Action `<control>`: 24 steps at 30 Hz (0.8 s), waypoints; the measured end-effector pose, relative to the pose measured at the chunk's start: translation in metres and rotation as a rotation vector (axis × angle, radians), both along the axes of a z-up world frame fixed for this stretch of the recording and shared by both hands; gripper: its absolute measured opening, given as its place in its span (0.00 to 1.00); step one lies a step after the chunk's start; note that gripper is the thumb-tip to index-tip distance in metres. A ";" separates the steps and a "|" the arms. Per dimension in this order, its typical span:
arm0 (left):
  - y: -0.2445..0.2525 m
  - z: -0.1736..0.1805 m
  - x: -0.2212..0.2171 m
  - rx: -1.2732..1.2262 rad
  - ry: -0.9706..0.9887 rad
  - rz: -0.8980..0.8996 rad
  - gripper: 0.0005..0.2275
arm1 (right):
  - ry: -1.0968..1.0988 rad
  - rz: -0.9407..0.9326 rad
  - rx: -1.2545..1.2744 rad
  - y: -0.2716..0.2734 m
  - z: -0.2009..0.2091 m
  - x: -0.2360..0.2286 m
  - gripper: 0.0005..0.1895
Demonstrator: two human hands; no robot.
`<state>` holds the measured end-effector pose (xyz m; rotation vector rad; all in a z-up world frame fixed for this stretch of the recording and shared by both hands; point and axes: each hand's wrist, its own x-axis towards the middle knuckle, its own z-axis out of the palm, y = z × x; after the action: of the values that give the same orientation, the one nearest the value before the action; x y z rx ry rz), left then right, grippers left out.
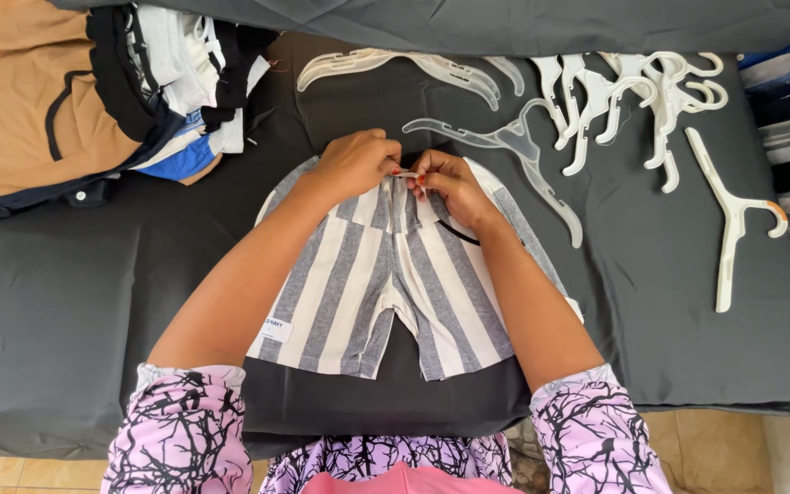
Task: The recorder is folding striped shorts and placing them onto plastic hangers.
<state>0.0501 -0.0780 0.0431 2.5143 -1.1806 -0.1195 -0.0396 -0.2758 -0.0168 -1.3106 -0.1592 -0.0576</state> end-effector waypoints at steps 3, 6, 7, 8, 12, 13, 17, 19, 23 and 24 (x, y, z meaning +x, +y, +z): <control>0.010 0.016 -0.012 -0.085 0.033 0.055 0.01 | 0.000 0.006 0.016 0.000 0.005 -0.001 0.07; 0.013 -0.035 0.012 -0.490 0.257 0.241 0.03 | 0.028 0.012 0.160 -0.003 0.001 0.003 0.09; 0.017 -0.036 0.012 -0.487 0.255 0.237 0.03 | 0.024 0.009 0.163 -0.007 0.006 0.002 0.09; 0.020 -0.038 0.012 -0.738 0.456 0.319 0.03 | 0.080 -0.004 0.241 -0.011 0.012 0.002 0.09; 0.048 -0.039 0.020 -1.279 0.794 0.507 0.04 | 0.161 -0.005 0.537 -0.035 0.020 0.004 0.08; 0.056 -0.037 0.021 -1.276 0.792 0.504 0.04 | 0.157 -0.006 0.540 -0.040 0.018 0.005 0.08; 0.076 -0.024 0.021 -1.438 0.820 0.631 0.04 | 0.118 -0.009 0.720 -0.053 0.013 0.006 0.06; 0.080 -0.021 0.018 -1.484 0.821 0.661 0.04 | 0.116 -0.023 0.744 -0.053 0.016 0.004 0.06; 0.077 -0.032 0.020 -1.483 0.741 0.638 0.06 | 0.073 -0.003 0.702 -0.049 0.019 0.003 0.06; 0.077 -0.037 0.021 -1.470 0.686 0.630 0.06 | 0.063 -0.017 0.666 -0.046 0.018 0.004 0.05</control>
<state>0.0711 -0.0013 0.0061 1.1900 0.0082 0.0518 -0.0353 -0.3221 0.0012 -0.6477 -0.0646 -0.0759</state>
